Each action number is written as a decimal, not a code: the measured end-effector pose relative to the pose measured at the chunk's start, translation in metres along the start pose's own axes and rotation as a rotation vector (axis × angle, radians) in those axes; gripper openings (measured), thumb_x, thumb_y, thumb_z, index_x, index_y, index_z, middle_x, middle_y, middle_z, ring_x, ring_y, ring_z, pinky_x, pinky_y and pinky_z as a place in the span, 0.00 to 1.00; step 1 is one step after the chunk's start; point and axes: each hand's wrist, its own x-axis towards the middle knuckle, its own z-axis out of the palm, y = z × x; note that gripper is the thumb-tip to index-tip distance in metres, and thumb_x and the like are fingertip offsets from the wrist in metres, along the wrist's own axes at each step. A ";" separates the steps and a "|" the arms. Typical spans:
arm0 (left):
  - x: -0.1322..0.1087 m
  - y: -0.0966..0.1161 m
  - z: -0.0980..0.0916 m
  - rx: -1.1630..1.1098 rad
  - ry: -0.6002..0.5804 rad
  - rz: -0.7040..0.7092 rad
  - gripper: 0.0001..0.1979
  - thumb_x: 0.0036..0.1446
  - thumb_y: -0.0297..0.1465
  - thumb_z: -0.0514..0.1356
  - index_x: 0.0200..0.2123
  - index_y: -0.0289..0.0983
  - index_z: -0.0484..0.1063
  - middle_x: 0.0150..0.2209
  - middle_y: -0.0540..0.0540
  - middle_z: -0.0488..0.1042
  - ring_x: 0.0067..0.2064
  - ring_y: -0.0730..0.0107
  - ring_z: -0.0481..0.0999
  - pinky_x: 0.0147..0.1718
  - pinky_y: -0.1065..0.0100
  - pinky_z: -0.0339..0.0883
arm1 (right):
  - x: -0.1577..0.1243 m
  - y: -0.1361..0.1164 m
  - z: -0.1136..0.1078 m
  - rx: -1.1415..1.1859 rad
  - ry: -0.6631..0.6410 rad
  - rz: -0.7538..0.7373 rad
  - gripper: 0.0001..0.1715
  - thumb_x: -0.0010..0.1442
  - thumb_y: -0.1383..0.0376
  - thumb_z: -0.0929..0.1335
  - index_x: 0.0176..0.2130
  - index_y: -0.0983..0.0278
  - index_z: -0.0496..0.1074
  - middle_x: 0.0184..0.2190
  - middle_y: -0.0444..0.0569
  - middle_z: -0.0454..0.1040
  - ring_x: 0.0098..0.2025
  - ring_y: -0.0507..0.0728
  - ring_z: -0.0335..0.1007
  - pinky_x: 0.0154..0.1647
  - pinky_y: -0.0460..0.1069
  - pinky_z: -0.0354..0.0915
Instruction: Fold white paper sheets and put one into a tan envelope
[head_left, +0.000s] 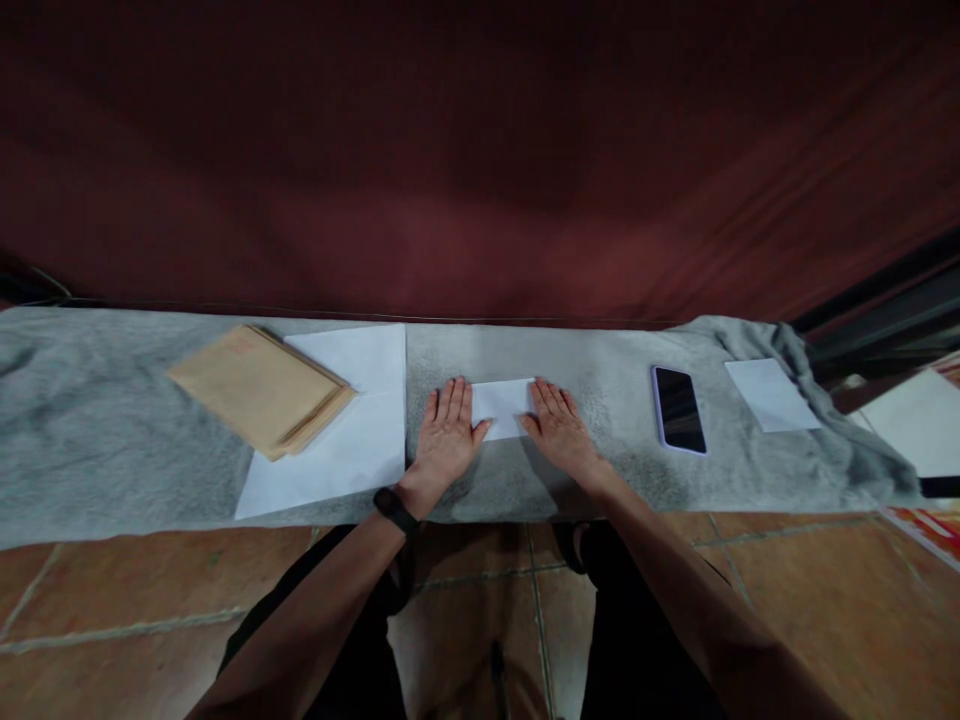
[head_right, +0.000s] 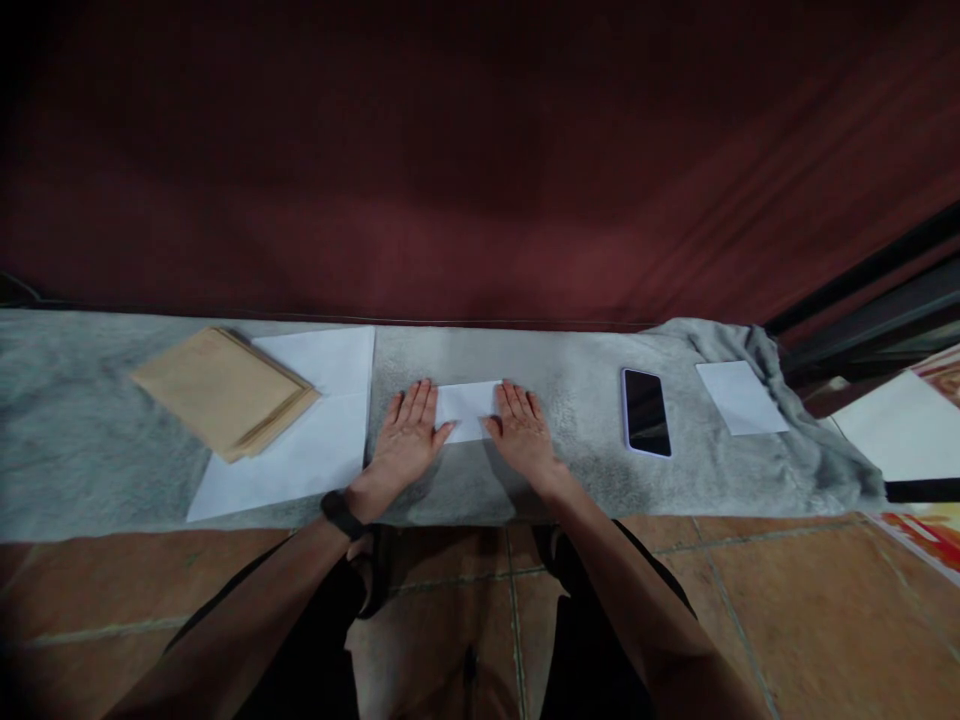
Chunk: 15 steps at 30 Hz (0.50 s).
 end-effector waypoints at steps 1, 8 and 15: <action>-0.001 0.000 -0.001 -0.008 -0.004 0.044 0.34 0.73 0.44 0.46 0.72 0.27 0.54 0.74 0.32 0.52 0.76 0.49 0.48 0.73 0.46 0.40 | 0.000 0.001 -0.002 0.006 -0.014 -0.006 0.38 0.74 0.54 0.58 0.73 0.72 0.53 0.74 0.61 0.54 0.76 0.66 0.48 0.75 0.64 0.46; -0.007 0.000 -0.007 -0.092 -0.121 0.273 0.30 0.71 0.42 0.53 0.70 0.36 0.60 0.73 0.38 0.58 0.75 0.51 0.52 0.72 0.41 0.43 | -0.002 0.001 -0.018 0.056 -0.156 -0.168 0.43 0.71 0.49 0.63 0.73 0.69 0.54 0.75 0.61 0.50 0.77 0.66 0.45 0.77 0.65 0.42; -0.004 -0.004 -0.012 -0.113 -0.158 0.287 0.27 0.65 0.27 0.55 0.66 0.34 0.66 0.70 0.36 0.65 0.73 0.53 0.59 0.71 0.47 0.51 | 0.001 0.001 -0.026 0.035 -0.187 -0.190 0.42 0.70 0.48 0.64 0.73 0.69 0.56 0.75 0.63 0.51 0.77 0.66 0.46 0.76 0.66 0.43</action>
